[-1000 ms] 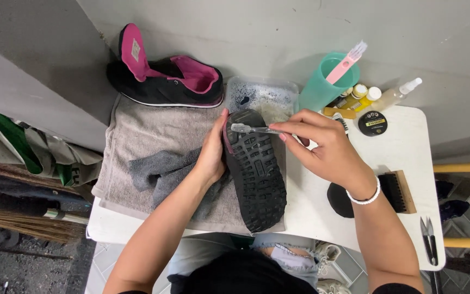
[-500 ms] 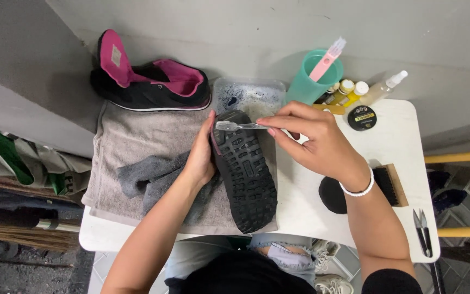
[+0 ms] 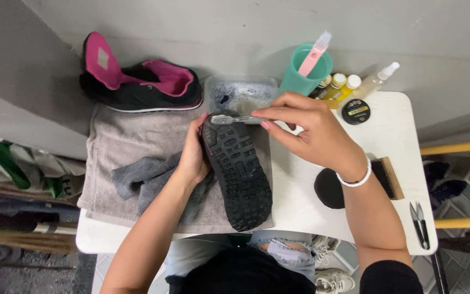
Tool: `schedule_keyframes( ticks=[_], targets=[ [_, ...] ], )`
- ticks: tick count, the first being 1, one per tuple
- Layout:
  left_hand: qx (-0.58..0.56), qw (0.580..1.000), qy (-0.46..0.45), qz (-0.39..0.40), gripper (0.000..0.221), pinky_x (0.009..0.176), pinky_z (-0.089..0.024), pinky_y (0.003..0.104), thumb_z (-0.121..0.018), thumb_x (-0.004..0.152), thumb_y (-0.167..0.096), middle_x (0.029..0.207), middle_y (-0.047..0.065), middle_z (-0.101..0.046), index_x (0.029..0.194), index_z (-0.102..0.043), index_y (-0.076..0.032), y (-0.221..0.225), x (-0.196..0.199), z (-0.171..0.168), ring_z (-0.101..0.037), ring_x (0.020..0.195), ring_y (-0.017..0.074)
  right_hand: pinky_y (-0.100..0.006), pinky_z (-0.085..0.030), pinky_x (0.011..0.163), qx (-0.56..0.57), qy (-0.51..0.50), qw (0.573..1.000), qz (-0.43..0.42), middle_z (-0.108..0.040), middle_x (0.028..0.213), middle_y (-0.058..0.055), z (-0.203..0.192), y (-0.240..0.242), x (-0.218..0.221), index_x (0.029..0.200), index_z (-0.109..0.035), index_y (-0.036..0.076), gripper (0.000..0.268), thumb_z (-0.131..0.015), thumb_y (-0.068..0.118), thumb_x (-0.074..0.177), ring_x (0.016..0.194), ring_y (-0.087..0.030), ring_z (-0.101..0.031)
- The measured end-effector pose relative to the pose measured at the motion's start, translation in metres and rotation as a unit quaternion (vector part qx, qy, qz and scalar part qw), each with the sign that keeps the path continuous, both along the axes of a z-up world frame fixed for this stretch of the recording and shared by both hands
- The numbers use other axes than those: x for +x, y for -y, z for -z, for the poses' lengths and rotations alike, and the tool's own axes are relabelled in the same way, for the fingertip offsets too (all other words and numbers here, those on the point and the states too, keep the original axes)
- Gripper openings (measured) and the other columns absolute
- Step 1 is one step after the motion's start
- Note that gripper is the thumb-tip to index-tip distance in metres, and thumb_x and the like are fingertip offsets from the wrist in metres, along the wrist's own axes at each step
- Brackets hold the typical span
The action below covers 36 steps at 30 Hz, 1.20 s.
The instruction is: Scrubbing and cleaning the sole of a black sneaker using a cloth and a small brush to apply cleaning solution.
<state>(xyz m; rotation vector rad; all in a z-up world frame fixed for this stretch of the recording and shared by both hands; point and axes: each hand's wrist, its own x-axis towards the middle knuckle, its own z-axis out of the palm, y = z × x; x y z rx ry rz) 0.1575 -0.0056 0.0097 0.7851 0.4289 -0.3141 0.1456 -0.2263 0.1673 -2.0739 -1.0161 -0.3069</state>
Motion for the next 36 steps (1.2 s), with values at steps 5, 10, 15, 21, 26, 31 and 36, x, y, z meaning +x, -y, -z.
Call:
schedule_keyframes(
  ticks=[5, 10, 15, 21, 26, 31, 36],
  targets=[
    [0.000, 1.000, 0.017, 0.011, 0.053, 0.080, -0.062, 0.045, -0.067, 0.086, -0.057, 0.095, 0.017, -0.077, 0.102, -0.077, -0.007, -0.003, -0.003, 0.006, -0.076, 0.088, 0.0322, -0.032, -0.048, 0.055, -0.004, -0.014, 1.000, -0.002, -0.070, 0.085, -0.009, 0.002, 0.001, -0.002, 0.109, -0.079, 0.006, 0.018, -0.070, -0.002, 0.095, 0.054, -0.019, -0.054],
    [0.010, 0.999, 0.038, 0.021, 0.056, 0.077, -0.063, 0.043, -0.066, 0.088, -0.057, 0.100, 0.018, -0.077, 0.110, -0.074, -0.007, 0.001, -0.009, -0.014, -0.076, 0.089, 0.0311, -0.032, -0.048, 0.055, -0.004, -0.025, 1.000, -0.003, -0.071, 0.083, -0.009, 0.001, -0.001, -0.004, 0.106, -0.080, 0.006, 0.018, -0.072, -0.004, 0.093, 0.053, -0.018, -0.053],
    [0.043, 0.996, 0.074, 0.029, 0.057, 0.074, -0.064, 0.044, -0.067, 0.091, -0.054, 0.100, 0.020, -0.076, 0.114, -0.069, -0.001, -0.002, -0.009, -0.024, -0.076, 0.088, 0.0314, -0.031, -0.047, 0.052, -0.017, -0.048, 0.999, -0.019, -0.072, 0.083, -0.008, 0.001, -0.007, -0.007, 0.102, -0.080, 0.006, 0.017, -0.071, -0.004, 0.091, 0.051, -0.018, -0.052],
    [0.038, 0.997, 0.057, 0.023, 0.064, 0.074, -0.064, 0.046, -0.066, 0.091, -0.054, 0.103, 0.023, -0.075, 0.125, -0.063, 0.000, 0.004, -0.024, -0.044, -0.076, 0.090, 0.0331, -0.030, -0.045, 0.051, -0.020, -0.067, 0.997, -0.025, -0.073, 0.082, -0.009, -0.003, -0.010, -0.008, 0.098, -0.080, 0.006, 0.015, -0.071, -0.003, 0.090, 0.050, -0.016, -0.052],
    [0.062, 0.996, 0.048, 0.031, 0.074, 0.076, -0.062, 0.047, -0.067, 0.088, -0.058, 0.105, 0.023, -0.070, 0.132, -0.053, 0.000, 0.001, -0.019, -0.042, -0.072, 0.092, 0.0300, -0.029, -0.044, 0.050, -0.023, -0.062, 0.998, -0.015, -0.072, 0.083, -0.006, 0.004, -0.006, -0.004, 0.098, -0.080, 0.007, 0.014, -0.071, -0.002, 0.092, 0.050, -0.015, -0.050],
    [0.073, 0.996, 0.043, 0.029, 0.074, 0.077, -0.062, 0.045, -0.066, 0.089, -0.056, 0.110, 0.024, -0.068, 0.133, -0.051, 0.001, 0.003, -0.023, -0.057, -0.071, 0.095, 0.0299, -0.029, -0.042, 0.049, -0.019, -0.079, 0.997, -0.019, -0.071, 0.080, -0.004, 0.003, -0.007, -0.006, 0.092, -0.079, 0.008, 0.011, -0.072, -0.001, 0.091, 0.048, -0.014, -0.048],
    [0.096, 0.993, 0.046, 0.051, 0.091, 0.077, -0.058, 0.040, -0.061, 0.091, -0.060, 0.111, 0.022, -0.064, 0.149, -0.032, 0.003, 0.002, -0.027, -0.061, -0.064, 0.094, 0.0251, -0.028, -0.042, 0.048, -0.018, -0.075, 0.997, -0.006, -0.072, 0.081, -0.004, 0.006, -0.008, -0.006, 0.093, -0.079, 0.008, 0.011, -0.072, -0.001, 0.092, 0.047, -0.014, -0.046]
  ],
)
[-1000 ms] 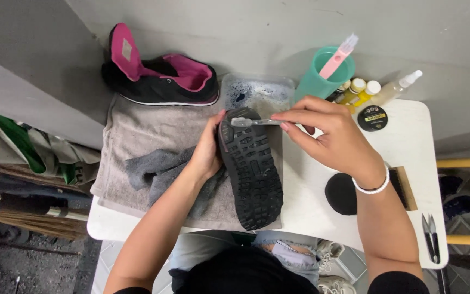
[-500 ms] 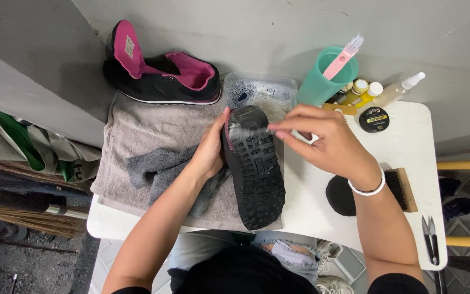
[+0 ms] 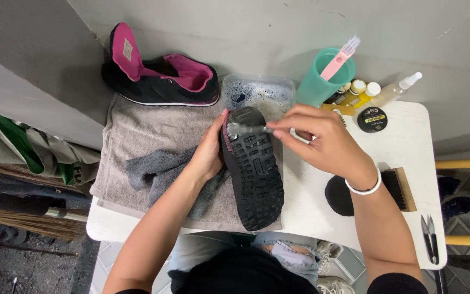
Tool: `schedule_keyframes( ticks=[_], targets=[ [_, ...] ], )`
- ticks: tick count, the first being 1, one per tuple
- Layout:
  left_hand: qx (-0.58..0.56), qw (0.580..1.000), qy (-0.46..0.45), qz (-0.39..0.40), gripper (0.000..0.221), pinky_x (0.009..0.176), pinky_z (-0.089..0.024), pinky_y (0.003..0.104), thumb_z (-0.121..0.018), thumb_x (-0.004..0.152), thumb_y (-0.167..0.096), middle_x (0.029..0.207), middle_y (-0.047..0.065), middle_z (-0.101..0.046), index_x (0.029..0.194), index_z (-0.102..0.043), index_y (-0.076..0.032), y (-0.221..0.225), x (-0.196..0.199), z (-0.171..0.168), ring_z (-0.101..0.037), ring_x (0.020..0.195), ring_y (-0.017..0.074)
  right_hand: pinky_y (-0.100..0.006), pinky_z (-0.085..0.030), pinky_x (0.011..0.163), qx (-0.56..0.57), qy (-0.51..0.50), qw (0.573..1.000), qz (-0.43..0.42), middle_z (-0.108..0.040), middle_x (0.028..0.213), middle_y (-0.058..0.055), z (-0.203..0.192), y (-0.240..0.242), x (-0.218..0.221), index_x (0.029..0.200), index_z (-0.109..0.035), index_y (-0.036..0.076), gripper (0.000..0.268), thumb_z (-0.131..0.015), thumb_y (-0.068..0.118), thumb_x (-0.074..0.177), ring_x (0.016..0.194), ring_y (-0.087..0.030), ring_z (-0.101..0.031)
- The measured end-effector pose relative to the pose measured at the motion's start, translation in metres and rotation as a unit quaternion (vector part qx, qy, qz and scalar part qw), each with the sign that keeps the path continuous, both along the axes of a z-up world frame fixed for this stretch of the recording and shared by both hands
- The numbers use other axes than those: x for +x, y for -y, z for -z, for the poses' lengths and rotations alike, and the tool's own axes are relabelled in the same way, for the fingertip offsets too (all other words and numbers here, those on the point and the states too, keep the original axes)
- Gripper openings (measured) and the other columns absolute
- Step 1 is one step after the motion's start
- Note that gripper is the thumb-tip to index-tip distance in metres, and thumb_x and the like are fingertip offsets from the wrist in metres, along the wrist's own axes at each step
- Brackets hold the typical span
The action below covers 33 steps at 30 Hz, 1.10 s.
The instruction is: Scrubbing and cleaning the sole of a black sneaker using a cloth and a small brush to apply cleaning solution.
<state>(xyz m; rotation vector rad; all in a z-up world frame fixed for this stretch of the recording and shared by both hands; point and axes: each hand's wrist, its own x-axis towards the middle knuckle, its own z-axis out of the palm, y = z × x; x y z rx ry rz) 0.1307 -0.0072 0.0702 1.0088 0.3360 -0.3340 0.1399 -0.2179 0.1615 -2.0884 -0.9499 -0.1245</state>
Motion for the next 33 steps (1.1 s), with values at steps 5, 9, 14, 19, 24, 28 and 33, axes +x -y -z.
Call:
schedule_keyframes(
  ticks=[5, 9, 14, 19, 24, 28, 33],
  targets=[
    [0.000, 1.000, 0.005, 0.007, 0.097, 0.076, -0.057, 0.041, -0.061, 0.090, -0.062, 0.110, 0.023, -0.066, 0.153, -0.028, 0.004, 0.000, 0.001, -0.003, -0.066, 0.094, 0.0271, -0.029, -0.041, 0.048, -0.005, -0.007, 1.000, -0.007, -0.071, 0.081, -0.005, 0.001, 0.002, 0.002, 0.089, -0.076, 0.006, 0.011, -0.070, -0.003, 0.091, 0.046, -0.015, -0.044],
    [0.000, 1.000, 0.012, 0.013, 0.092, 0.075, -0.057, 0.040, -0.059, 0.091, -0.062, 0.114, 0.021, -0.062, 0.152, -0.034, 0.003, -0.001, 0.001, -0.001, -0.061, 0.094, 0.0224, -0.030, -0.040, 0.046, -0.004, -0.026, 1.000, -0.012, -0.072, 0.079, -0.005, -0.001, -0.001, -0.001, 0.085, -0.074, 0.005, 0.010, -0.071, -0.004, 0.088, 0.045, -0.016, -0.045],
    [-0.007, 1.000, 0.025, 0.017, 0.080, 0.065, -0.061, 0.038, -0.056, 0.095, -0.060, 0.104, 0.021, -0.071, 0.144, -0.046, 0.002, -0.004, 0.006, 0.033, -0.070, 0.082, 0.0253, -0.028, -0.039, 0.046, 0.007, -0.010, 1.000, 0.006, -0.071, 0.078, -0.004, -0.001, -0.002, -0.002, 0.083, -0.072, 0.005, 0.011, -0.072, -0.004, 0.090, 0.045, -0.015, -0.043],
    [-0.010, 0.999, 0.030, 0.021, 0.089, 0.057, -0.061, 0.034, -0.054, 0.097, -0.059, 0.102, 0.018, -0.072, 0.157, -0.026, 0.000, -0.002, 0.003, 0.021, -0.071, 0.072, 0.0232, -0.029, -0.039, 0.046, 0.001, -0.026, 1.000, -0.008, -0.073, 0.078, -0.005, 0.001, 0.000, -0.002, 0.081, -0.071, 0.005, 0.012, -0.071, -0.005, 0.088, 0.044, -0.015, -0.042],
    [-0.016, 1.000, 0.025, 0.001, 0.087, 0.066, -0.057, 0.036, -0.060, 0.094, -0.056, 0.107, 0.020, -0.062, 0.149, -0.035, 0.006, -0.002, 0.003, 0.004, -0.064, 0.089, 0.0215, -0.028, -0.040, 0.046, 0.003, -0.039, 0.999, -0.016, -0.072, 0.077, -0.005, 0.004, 0.001, 0.000, 0.081, -0.072, 0.006, 0.013, -0.071, -0.005, 0.087, 0.044, -0.015, -0.041],
    [-0.018, 1.000, 0.018, 0.001, 0.082, 0.066, -0.061, 0.037, -0.060, 0.094, -0.059, 0.108, 0.020, -0.069, 0.147, -0.043, 0.001, -0.004, 0.006, 0.033, -0.070, 0.089, 0.0253, -0.027, -0.040, 0.047, 0.004, 0.024, 0.999, 0.023, -0.069, 0.077, -0.005, 0.004, -0.002, -0.003, 0.081, -0.068, 0.003, 0.014, -0.070, -0.006, 0.091, 0.045, -0.014, -0.043],
    [-0.016, 1.000, 0.025, -0.007, 0.078, 0.057, -0.062, 0.033, -0.061, 0.094, -0.060, 0.097, 0.021, -0.073, 0.143, -0.045, -0.002, -0.007, 0.021, 0.075, -0.071, 0.076, 0.0226, -0.029, -0.042, 0.049, -0.005, -0.007, 1.000, 0.006, -0.070, 0.073, -0.007, -0.002, -0.005, -0.007, 0.080, -0.069, 0.001, 0.012, -0.071, -0.008, 0.087, 0.045, -0.016, -0.042]
  ],
)
